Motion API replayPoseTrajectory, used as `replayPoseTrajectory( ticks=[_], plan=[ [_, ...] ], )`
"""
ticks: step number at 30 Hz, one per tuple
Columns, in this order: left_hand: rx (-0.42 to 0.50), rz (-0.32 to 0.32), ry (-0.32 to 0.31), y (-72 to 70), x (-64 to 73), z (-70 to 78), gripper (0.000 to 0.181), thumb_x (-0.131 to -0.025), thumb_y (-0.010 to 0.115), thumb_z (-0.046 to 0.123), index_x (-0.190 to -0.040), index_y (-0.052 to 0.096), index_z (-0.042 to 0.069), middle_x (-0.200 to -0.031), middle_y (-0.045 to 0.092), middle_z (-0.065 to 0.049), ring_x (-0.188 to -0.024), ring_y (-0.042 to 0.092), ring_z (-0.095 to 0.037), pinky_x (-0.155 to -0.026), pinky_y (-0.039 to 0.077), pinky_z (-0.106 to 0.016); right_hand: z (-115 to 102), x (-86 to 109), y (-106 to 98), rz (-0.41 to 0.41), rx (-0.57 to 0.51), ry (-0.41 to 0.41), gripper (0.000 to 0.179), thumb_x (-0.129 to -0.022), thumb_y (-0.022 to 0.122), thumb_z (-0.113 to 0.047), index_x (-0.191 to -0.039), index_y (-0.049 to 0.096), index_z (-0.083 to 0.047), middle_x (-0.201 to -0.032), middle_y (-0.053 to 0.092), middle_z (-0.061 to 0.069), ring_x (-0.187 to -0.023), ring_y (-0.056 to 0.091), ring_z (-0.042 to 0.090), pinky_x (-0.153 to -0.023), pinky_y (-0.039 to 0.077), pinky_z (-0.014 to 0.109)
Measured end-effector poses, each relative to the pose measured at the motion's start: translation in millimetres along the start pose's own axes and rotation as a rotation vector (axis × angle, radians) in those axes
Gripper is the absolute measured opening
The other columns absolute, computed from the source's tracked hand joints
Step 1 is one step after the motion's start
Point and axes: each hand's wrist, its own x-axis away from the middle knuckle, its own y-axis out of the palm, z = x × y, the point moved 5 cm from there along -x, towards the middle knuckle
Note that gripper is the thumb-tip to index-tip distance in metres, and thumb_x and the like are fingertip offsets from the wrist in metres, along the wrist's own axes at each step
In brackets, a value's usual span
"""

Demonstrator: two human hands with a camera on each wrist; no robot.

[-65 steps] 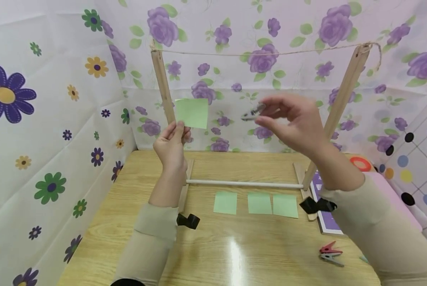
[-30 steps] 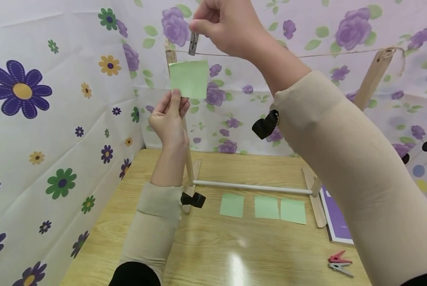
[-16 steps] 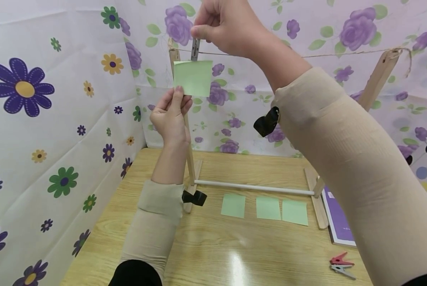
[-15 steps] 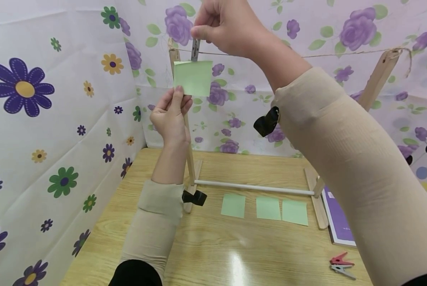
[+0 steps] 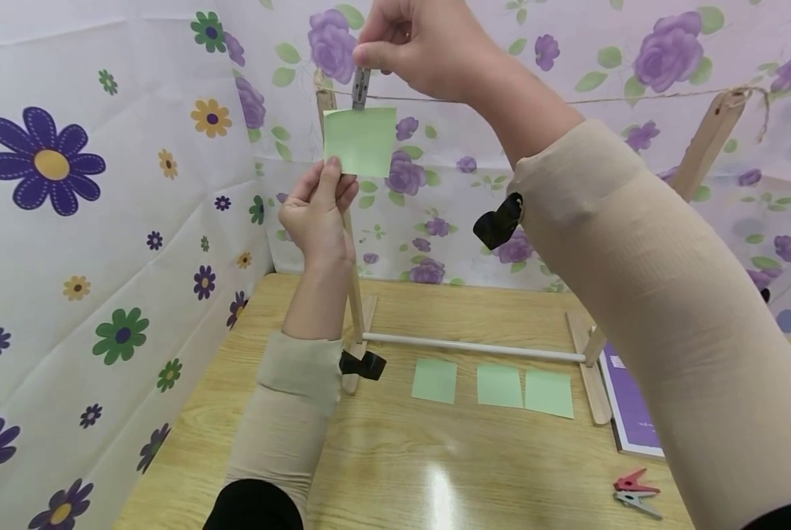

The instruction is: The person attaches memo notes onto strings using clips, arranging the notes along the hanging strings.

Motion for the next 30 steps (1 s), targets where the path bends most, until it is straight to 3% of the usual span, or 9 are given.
replayPoseTrajectory(
  ticks=[13, 25, 30],
  plan=[
    [-0.016, -0.017, -0.007, 1.3, 0.1, -1.6, 0.017, -0.088, 0.079, 0.005, -0.100, 0.070, -0.005, -0.085, 0.072, -0.014, -0.071, 0.073, -0.019, -0.077, 0.065, -0.032, 3.2, 0.6, 7.5, -0.030, 0.030, -0.019, 0.027, -0.100, 0.064, -0.032, -0.111, 0.075, -0.009, -0.093, 0.064, -0.005, -0.076, 0.053, 0.008, -0.073, 0.049, 0.019],
    [0.035, -0.055, -0.001, 2.1, -0.2, -2.7, 0.014, -0.089, 0.078, 0.004, -0.096, 0.070, -0.004, -0.084, 0.072, -0.014, -0.070, 0.073, -0.019, -0.075, 0.065, -0.030, 2.8, 0.4, 6.1, -0.014, 0.043, -0.030, 0.026, -0.100, 0.064, -0.031, -0.110, 0.076, -0.009, -0.093, 0.065, -0.005, -0.075, 0.053, 0.008, -0.072, 0.049, 0.019],
    [0.032, -0.067, 0.005, 2.6, -1.0, -2.6, 0.014, -0.089, 0.078, 0.004, -0.097, 0.071, -0.005, -0.083, 0.072, -0.014, -0.070, 0.073, -0.019, -0.074, 0.065, -0.030, 2.6, -0.6, 8.8, -0.049, 0.028, -0.027, 0.027, -0.100, 0.065, -0.030, -0.111, 0.076, -0.009, -0.098, 0.068, -0.002, -0.081, 0.056, 0.008, -0.078, 0.051, 0.019]
  ],
)
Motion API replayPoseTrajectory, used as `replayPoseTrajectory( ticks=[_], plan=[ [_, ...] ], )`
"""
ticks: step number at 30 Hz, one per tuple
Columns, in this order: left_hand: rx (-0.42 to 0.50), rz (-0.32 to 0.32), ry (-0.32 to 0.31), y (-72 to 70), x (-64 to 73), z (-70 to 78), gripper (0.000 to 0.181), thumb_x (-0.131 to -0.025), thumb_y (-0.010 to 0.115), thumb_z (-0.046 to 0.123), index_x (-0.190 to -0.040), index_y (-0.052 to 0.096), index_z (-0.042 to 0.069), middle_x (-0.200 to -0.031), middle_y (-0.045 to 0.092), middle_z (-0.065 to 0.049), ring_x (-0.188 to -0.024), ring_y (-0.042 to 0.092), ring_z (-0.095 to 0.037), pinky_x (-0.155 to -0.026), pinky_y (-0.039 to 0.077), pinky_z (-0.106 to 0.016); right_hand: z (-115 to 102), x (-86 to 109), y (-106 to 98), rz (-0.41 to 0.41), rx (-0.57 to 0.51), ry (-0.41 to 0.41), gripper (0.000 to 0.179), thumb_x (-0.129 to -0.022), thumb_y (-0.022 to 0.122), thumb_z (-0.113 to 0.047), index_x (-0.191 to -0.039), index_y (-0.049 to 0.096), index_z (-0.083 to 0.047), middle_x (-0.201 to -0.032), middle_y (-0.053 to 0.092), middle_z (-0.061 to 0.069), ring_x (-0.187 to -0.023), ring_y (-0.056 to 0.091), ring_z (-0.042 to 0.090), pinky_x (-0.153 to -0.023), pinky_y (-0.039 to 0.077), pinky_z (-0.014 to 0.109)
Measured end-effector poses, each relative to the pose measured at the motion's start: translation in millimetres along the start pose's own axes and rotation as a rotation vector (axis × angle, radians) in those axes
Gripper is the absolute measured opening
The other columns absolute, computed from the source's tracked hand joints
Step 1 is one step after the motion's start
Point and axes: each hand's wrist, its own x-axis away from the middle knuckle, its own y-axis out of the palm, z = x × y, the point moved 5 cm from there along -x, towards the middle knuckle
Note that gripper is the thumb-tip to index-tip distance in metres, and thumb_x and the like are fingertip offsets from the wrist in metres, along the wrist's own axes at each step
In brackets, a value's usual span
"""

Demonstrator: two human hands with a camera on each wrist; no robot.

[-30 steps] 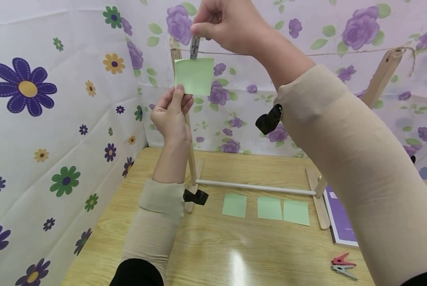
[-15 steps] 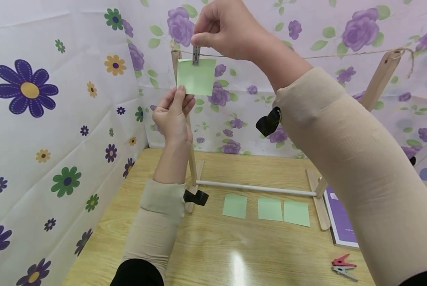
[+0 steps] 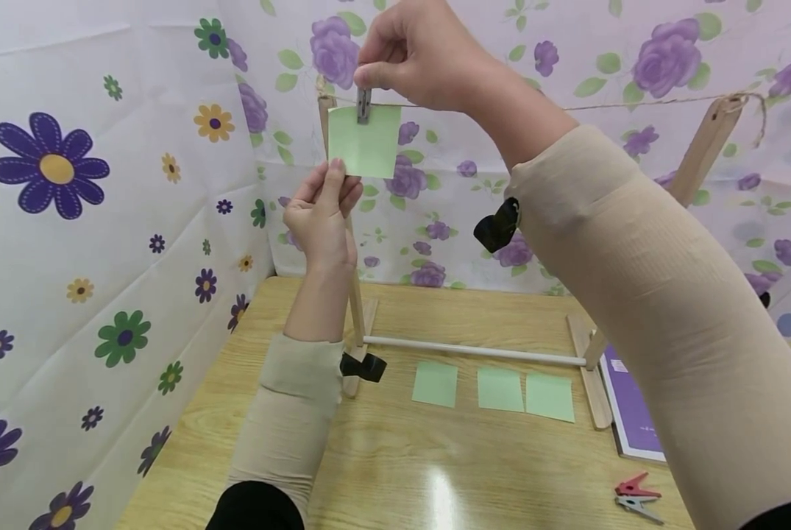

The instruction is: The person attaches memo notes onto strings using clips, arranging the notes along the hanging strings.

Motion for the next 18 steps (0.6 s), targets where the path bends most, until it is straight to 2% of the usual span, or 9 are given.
replayPoseTrajectory(
  ticks=[12, 18],
  plan=[
    [-0.001, -0.020, -0.001, -3.0, -2.3, -3.1, 0.014, -0.088, 0.079, 0.004, -0.095, 0.071, -0.004, -0.082, 0.071, -0.013, -0.070, 0.073, -0.020, -0.074, 0.065, -0.030, 2.8, -0.8, 1.1, -0.065, -0.026, -0.002, 0.032, -0.099, 0.066, -0.037, -0.113, 0.076, -0.009, -0.100, 0.071, 0.000, -0.086, 0.063, 0.009, -0.086, 0.055, 0.020],
    [-0.016, -0.025, 0.000, -4.1, -3.0, -4.6, 0.014, -0.088, 0.080, 0.006, -0.095, 0.072, -0.003, -0.082, 0.072, -0.013, -0.071, 0.073, -0.019, -0.075, 0.065, -0.030, 6.5, -0.2, 3.5, -0.061, -0.027, 0.004, 0.035, -0.098, 0.066, -0.040, -0.116, 0.076, -0.012, -0.104, 0.073, -0.001, -0.087, 0.063, 0.008, -0.087, 0.055, 0.020]
  ],
)
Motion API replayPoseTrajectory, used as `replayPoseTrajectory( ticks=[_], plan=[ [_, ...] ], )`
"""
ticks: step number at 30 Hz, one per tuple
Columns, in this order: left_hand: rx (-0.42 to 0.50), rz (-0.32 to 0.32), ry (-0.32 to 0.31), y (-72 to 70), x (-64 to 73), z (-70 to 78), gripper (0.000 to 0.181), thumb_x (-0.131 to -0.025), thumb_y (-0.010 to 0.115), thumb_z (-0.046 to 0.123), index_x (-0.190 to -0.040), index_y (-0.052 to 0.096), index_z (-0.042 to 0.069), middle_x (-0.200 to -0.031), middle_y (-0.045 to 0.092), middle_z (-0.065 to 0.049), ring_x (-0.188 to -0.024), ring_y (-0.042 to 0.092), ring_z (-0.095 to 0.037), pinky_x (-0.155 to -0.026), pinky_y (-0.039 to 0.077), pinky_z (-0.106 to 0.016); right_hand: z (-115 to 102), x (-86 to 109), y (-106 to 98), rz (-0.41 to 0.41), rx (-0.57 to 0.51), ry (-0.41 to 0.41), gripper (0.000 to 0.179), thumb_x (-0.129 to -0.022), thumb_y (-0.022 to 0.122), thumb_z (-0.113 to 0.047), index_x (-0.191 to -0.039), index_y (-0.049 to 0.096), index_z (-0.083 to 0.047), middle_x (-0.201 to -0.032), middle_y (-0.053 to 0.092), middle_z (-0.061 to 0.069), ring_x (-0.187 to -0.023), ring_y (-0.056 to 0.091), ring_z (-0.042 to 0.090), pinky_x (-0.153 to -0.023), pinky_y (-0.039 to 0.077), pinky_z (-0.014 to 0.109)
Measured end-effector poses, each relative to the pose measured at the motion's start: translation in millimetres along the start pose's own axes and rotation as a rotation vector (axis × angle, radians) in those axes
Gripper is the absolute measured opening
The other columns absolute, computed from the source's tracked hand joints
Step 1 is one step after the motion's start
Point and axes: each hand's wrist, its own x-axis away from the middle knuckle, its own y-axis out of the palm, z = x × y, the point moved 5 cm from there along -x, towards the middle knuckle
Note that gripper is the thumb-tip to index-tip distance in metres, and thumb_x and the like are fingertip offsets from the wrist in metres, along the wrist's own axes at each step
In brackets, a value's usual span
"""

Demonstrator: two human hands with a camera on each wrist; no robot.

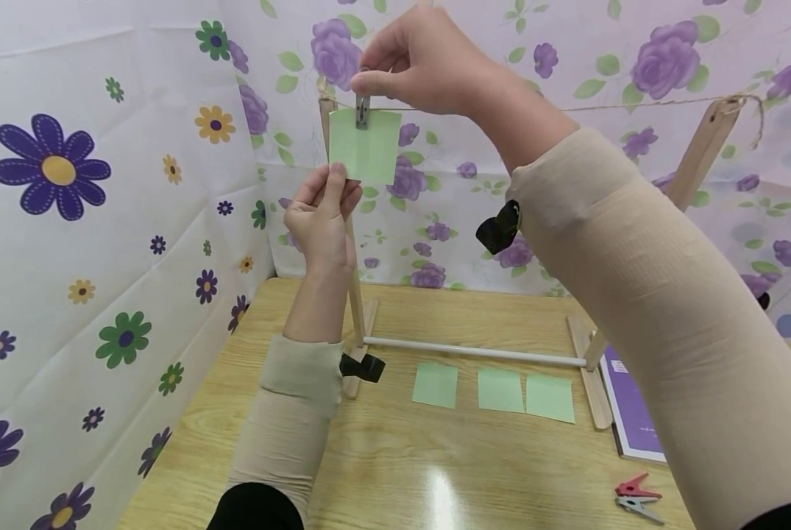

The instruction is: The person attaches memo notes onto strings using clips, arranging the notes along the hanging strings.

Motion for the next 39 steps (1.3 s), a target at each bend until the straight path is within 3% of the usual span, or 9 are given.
replayPoseTrajectory(
  ticks=[4, 9, 17, 20, 23, 27, 30, 34, 39],
  plan=[
    [-0.020, -0.001, 0.002, -0.9, 0.5, -0.8, 0.014, -0.088, 0.080, 0.006, -0.095, 0.072, -0.003, -0.082, 0.072, -0.013, -0.070, 0.072, -0.019, -0.076, 0.065, -0.031, 0, 2.0, 1, 0.046, 0.047, -0.010, 0.040, -0.098, 0.066, -0.043, -0.122, 0.074, -0.011, -0.113, 0.073, -0.001, -0.094, 0.065, 0.009, -0.091, 0.054, 0.019],
    [-0.046, -0.003, -0.009, -4.7, 2.2, -4.1, 0.019, -0.088, 0.080, 0.008, -0.099, 0.072, -0.005, -0.084, 0.072, -0.014, -0.072, 0.073, -0.020, -0.078, 0.064, -0.031, -3, 10.9, -3, 0.204, 0.103, -0.053, 0.047, -0.097, 0.067, -0.043, -0.128, 0.069, -0.008, -0.119, 0.070, 0.004, -0.106, 0.064, 0.014, -0.097, 0.050, 0.018],
    [-0.059, 0.003, -0.050, -13.6, 8.9, -11.3, 0.029, -0.087, 0.081, 0.008, -0.107, 0.068, -0.008, -0.090, 0.073, -0.017, -0.076, 0.075, -0.021, -0.079, 0.064, -0.031, -4, 44.4, -6, 0.517, 0.027, -0.337, 0.029, -0.098, 0.070, -0.029, -0.103, 0.075, 0.000, -0.096, 0.072, 0.011, -0.087, 0.063, 0.019, -0.079, 0.052, 0.021],
    [-0.087, -0.021, -0.057, -18.0, 12.8, -13.9, 0.029, -0.087, 0.082, 0.010, -0.108, 0.069, -0.007, -0.093, 0.074, -0.017, -0.079, 0.075, -0.021, -0.081, 0.064, -0.032, -2, 63.3, -3, 0.566, -0.036, -0.450, 0.022, -0.097, 0.072, -0.020, -0.096, 0.075, 0.002, -0.087, 0.071, 0.012, -0.078, 0.062, 0.019, -0.070, 0.049, 0.020],
    [-0.183, -0.079, -0.055, -24.6, 20.6, -19.0, 0.026, -0.089, 0.081, 0.015, -0.105, 0.071, -0.002, -0.095, 0.075, -0.015, -0.082, 0.075, -0.021, -0.082, 0.064, -0.034, 6, 88.3, 6, 0.558, -0.109, -0.497, 0.016, -0.094, 0.073, -0.013, -0.095, 0.074, 0.004, -0.083, 0.071, 0.012, -0.074, 0.060, 0.017, -0.068, 0.049, 0.019],
    [-0.419, -0.226, -0.041, -35.4, 38.7, -32.7, 0.021, -0.091, 0.079, 0.019, -0.102, 0.071, 0.002, -0.094, 0.075, -0.012, -0.084, 0.074, -0.020, -0.083, 0.064, -0.035, 27, 131.3, 27, 0.498, -0.196, -0.460, 0.013, -0.090, 0.074, -0.007, -0.094, 0.073, 0.005, -0.083, 0.072, 0.012, -0.074, 0.061, 0.014, -0.071, 0.053, 0.019],
    [-0.628, -0.336, -0.072, -48.8, 55.7, -49.1, 0.019, -0.093, 0.077, 0.021, -0.103, 0.073, 0.005, -0.094, 0.075, -0.008, -0.085, 0.072, -0.021, -0.081, 0.063, -0.031, 49, 167.4, 49, 0.442, -0.224, -0.404, 0.012, -0.086, 0.076, -0.004, -0.095, 0.074, 0.004, -0.085, 0.073, 0.010, -0.075, 0.063, 0.013, -0.074, 0.055, 0.018],
    [-0.847, -0.474, -0.215, -78.3, 80.7, -80.6, 0.024, -0.093, 0.076, 0.028, -0.107, 0.075, 0.009, -0.097, 0.074, -0.004, -0.090, 0.069, -0.026, -0.081, 0.061, -0.028, 80, 220.0, 80, 0.368, -0.247, -0.272, 0.018, -0.081, 0.078, 0.002, -0.099, 0.076, -0.001, -0.088, 0.074, 0.005, -0.078, 0.064, 0.013, -0.075, 0.055, 0.017],
    [-0.994, -0.598, -0.392, -124.5, 110.3, -120.4, 0.037, -0.095, 0.073, 0.037, -0.119, 0.072, 0.009, -0.111, 0.072, -0.001, -0.103, 0.067, -0.021, -0.092, 0.059, -0.033, 115, 288.2, 119, 0.267, -0.233, -0.089, 0.025, -0.081, 0.080, 0.002, -0.103, 0.076, -0.008, -0.090, 0.073, -0.003, -0.080, 0.064, 0.010, -0.074, 0.056, 0.020]
  ],
)
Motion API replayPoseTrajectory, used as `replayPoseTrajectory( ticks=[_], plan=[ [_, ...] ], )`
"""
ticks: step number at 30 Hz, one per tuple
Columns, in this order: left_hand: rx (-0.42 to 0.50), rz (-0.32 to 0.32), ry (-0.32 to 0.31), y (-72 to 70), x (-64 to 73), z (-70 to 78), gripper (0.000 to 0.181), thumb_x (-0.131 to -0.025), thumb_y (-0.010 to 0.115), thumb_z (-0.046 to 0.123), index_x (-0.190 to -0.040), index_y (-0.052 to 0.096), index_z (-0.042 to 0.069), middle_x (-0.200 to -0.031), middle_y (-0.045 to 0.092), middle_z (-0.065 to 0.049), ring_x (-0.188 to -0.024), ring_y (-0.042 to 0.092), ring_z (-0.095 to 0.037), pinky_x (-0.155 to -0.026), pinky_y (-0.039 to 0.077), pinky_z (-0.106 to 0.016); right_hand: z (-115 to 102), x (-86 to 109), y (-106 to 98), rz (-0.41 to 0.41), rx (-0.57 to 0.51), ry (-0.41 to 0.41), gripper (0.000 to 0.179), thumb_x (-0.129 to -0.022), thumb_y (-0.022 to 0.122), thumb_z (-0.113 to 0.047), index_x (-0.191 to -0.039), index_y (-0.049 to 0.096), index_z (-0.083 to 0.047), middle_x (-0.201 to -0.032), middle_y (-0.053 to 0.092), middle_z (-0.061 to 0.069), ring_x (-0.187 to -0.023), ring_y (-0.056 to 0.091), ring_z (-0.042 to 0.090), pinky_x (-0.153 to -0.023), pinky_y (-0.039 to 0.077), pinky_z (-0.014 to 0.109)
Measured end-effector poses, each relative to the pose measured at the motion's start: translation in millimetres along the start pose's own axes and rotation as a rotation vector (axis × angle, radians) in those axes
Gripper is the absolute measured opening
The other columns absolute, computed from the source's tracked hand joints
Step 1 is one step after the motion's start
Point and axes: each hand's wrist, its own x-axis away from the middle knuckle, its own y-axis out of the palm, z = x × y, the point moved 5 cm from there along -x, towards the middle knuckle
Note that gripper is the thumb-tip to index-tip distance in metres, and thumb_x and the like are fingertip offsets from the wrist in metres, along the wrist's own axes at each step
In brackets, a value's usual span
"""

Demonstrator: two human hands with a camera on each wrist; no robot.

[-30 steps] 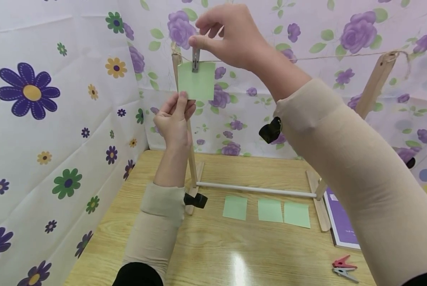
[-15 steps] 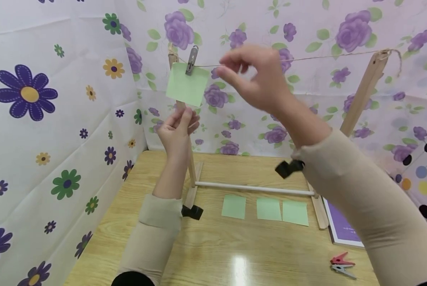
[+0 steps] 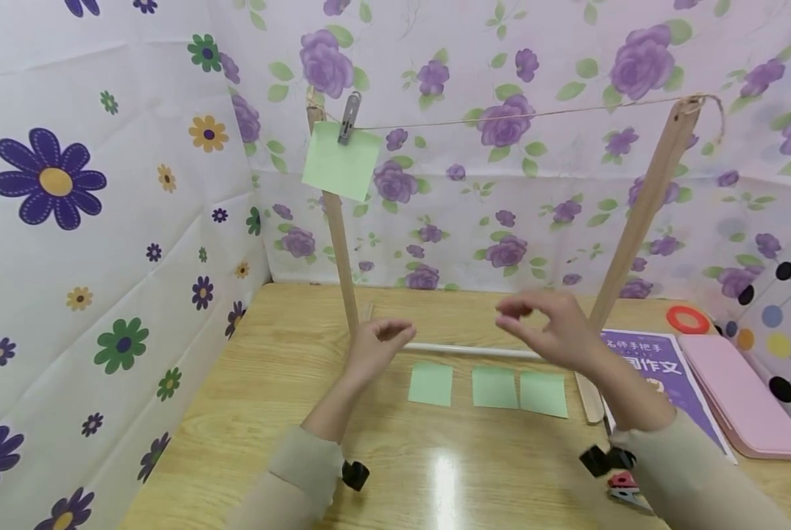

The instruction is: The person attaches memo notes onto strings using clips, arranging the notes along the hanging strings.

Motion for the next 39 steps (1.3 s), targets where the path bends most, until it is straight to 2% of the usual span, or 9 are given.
replayPoseTrajectory(
  ticks=[5, 8, 12, 18, 23, 26, 31, 37, 39],
  plan=[
    [-0.067, -0.053, -0.075, 16.3, 8.2, -44.0, 0.041, -0.097, 0.070, 0.035, -0.126, 0.067, 0.006, -0.121, 0.069, -0.005, -0.113, 0.064, -0.026, -0.098, 0.057, -0.041, 27, 64.9, -1, -0.064, 0.047, 0.196, 0.021, -0.086, 0.080, -0.003, -0.104, 0.077, -0.014, -0.092, 0.072, -0.010, -0.083, 0.064, 0.006, -0.071, 0.057, 0.025],
    [-0.140, -0.086, -0.112, 24.3, 11.6, -59.6, 0.042, -0.096, 0.072, 0.031, -0.129, 0.065, 0.007, -0.127, 0.065, -0.009, -0.118, 0.061, -0.030, -0.099, 0.057, -0.045, 39, 97.7, -7, -0.069, 0.071, 0.336, 0.017, -0.089, 0.078, -0.007, -0.105, 0.077, -0.014, -0.093, 0.073, -0.010, -0.084, 0.064, 0.006, -0.069, 0.057, 0.028],
    [-0.264, -0.118, -0.124, 33.8, 12.3, -72.2, 0.044, -0.092, 0.077, 0.029, -0.130, 0.065, 0.009, -0.130, 0.062, -0.011, -0.120, 0.059, -0.031, -0.102, 0.053, -0.048, 50, 136.9, -15, -0.097, 0.078, 0.482, 0.014, -0.093, 0.076, -0.014, -0.107, 0.076, -0.015, -0.095, 0.073, -0.010, -0.084, 0.064, 0.004, -0.068, 0.058, 0.028],
    [-0.411, -0.133, -0.058, 45.4, 8.2, -79.2, 0.062, -0.084, 0.085, 0.028, -0.136, 0.060, 0.004, -0.130, 0.058, -0.015, -0.118, 0.057, -0.034, -0.102, 0.053, -0.047, 60, 188.7, -27, -0.087, 0.071, 0.523, 0.016, -0.088, 0.079, -0.008, -0.104, 0.076, -0.010, -0.088, 0.071, -0.008, -0.077, 0.062, 0.005, -0.064, 0.055, 0.022],
    [-0.533, -0.197, -0.029, 50.9, 9.3, -78.6, 0.077, -0.075, 0.093, 0.026, -0.138, 0.057, -0.001, -0.132, 0.053, -0.018, -0.119, 0.053, -0.036, -0.105, 0.049, -0.049, 68, 228.6, -40, -0.107, 0.080, 0.610, 0.020, -0.085, 0.082, -0.009, -0.104, 0.075, -0.008, -0.081, 0.066, -0.010, -0.067, 0.055, 0.006, -0.054, 0.049, 0.021],
    [-0.549, -0.231, -0.026, 51.0, 9.8, -76.6, 0.065, -0.075, 0.093, 0.025, -0.126, 0.063, -0.002, -0.121, 0.057, -0.014, -0.108, 0.055, -0.030, -0.096, 0.052, -0.045, 69, 247.3, -47, -0.146, 0.115, 0.665, 0.023, -0.083, 0.085, -0.014, -0.104, 0.076, -0.009, -0.082, 0.066, -0.011, -0.067, 0.053, 0.004, -0.052, 0.047, 0.021],
    [-0.521, -0.239, -0.050, 46.5, 12.3, -78.6, 0.048, -0.076, 0.092, 0.024, -0.107, 0.066, -0.002, -0.101, 0.053, -0.006, -0.091, 0.049, -0.021, -0.079, 0.049, -0.036, 72, 269.2, -52, -0.222, 0.146, 0.684, 0.026, -0.080, 0.088, -0.020, -0.101, 0.077, -0.012, -0.085, 0.066, -0.013, -0.068, 0.051, 0.001, -0.053, 0.045, 0.020],
    [-0.504, -0.228, -0.034, 41.2, 16.0, -79.0, 0.048, -0.082, 0.087, 0.021, -0.120, 0.067, -0.003, -0.111, 0.059, -0.009, -0.101, 0.056, -0.025, -0.091, 0.053, -0.043, 73, 286.5, -54, -0.336, 0.065, 0.711, 0.022, -0.085, 0.083, -0.023, -0.103, 0.076, -0.012, -0.082, 0.062, -0.016, -0.067, 0.051, 0.002, -0.051, 0.044, 0.021],
    [-0.504, -0.229, -0.021, 40.6, 16.1, -78.8, 0.040, -0.085, 0.084, 0.018, -0.116, 0.068, -0.003, -0.110, 0.060, -0.009, -0.099, 0.056, -0.024, -0.089, 0.054, -0.041, 74, 292.5, -53, -0.395, 0.034, 0.746, 0.023, -0.088, 0.080, -0.025, -0.106, 0.075, -0.011, -0.084, 0.063, -0.015, -0.069, 0.052, 0.002, -0.053, 0.046, 0.021]
  ],
)
